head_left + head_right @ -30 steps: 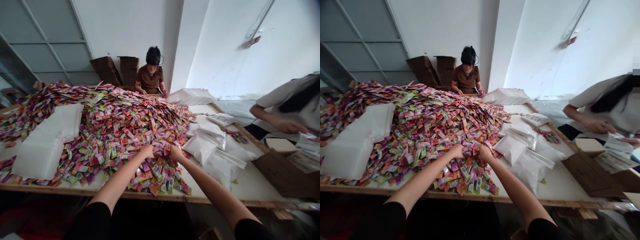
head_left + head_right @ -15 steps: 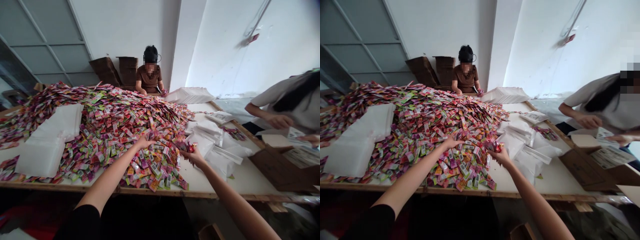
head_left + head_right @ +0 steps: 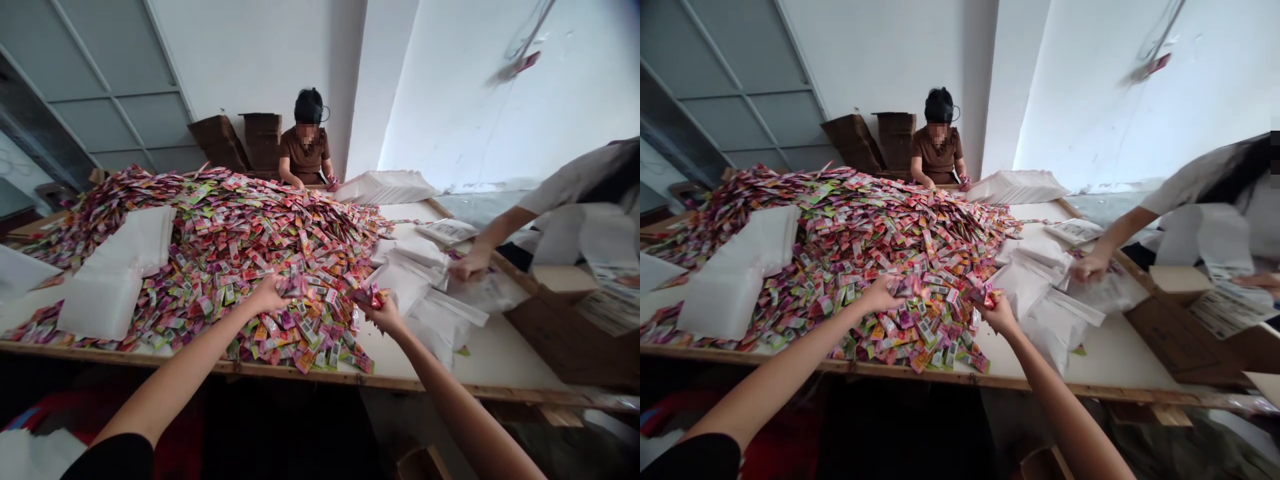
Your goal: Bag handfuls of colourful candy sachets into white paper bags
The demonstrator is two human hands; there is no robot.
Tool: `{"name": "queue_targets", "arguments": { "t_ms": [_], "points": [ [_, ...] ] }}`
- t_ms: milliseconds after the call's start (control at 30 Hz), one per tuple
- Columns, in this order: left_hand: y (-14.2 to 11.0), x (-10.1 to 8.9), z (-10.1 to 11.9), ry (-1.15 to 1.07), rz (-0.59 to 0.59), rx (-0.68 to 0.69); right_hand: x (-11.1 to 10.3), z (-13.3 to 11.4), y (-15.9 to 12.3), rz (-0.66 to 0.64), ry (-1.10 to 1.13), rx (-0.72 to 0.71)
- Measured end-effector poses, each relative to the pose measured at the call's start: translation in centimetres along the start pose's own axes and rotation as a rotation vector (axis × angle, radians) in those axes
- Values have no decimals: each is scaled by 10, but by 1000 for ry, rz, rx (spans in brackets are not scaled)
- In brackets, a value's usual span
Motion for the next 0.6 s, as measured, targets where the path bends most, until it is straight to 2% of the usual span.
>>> {"name": "queue_targets", "arguments": {
  "t_ms": [100, 200, 267, 367, 467, 533, 600],
  "points": [
    [-2, 2, -4, 189, -167, 95, -1, -3, 17, -16, -239, 1],
    [2, 19, 2, 428, -276, 320, 13, -21, 49, 33, -488, -127],
    [7, 37, 6, 636, -279, 415, 32, -31, 72, 53, -540, -163],
    [13, 61, 3, 813, -253, 452, 61, -32, 95, 43, -577, -146],
    [13, 64, -5, 788, -187, 492, 73, -22, 99, 44, -599, -141],
    [9, 55, -10, 666, -125, 494, 68, -15, 96, 64, -590, -149],
    [6, 40, -12, 445, -29, 410, 54, -12, 92, 105, -523, -137]
  ]
}}
Point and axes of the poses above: each hand's wrist, its own y-axis towards the middle knuckle, its own x-axis out of the palm, z = x × y, the point moved 2 cm from there along y, towards the middle knuckle, and after that the axes turned 5 degrees about -x, right-handed, at the moved point
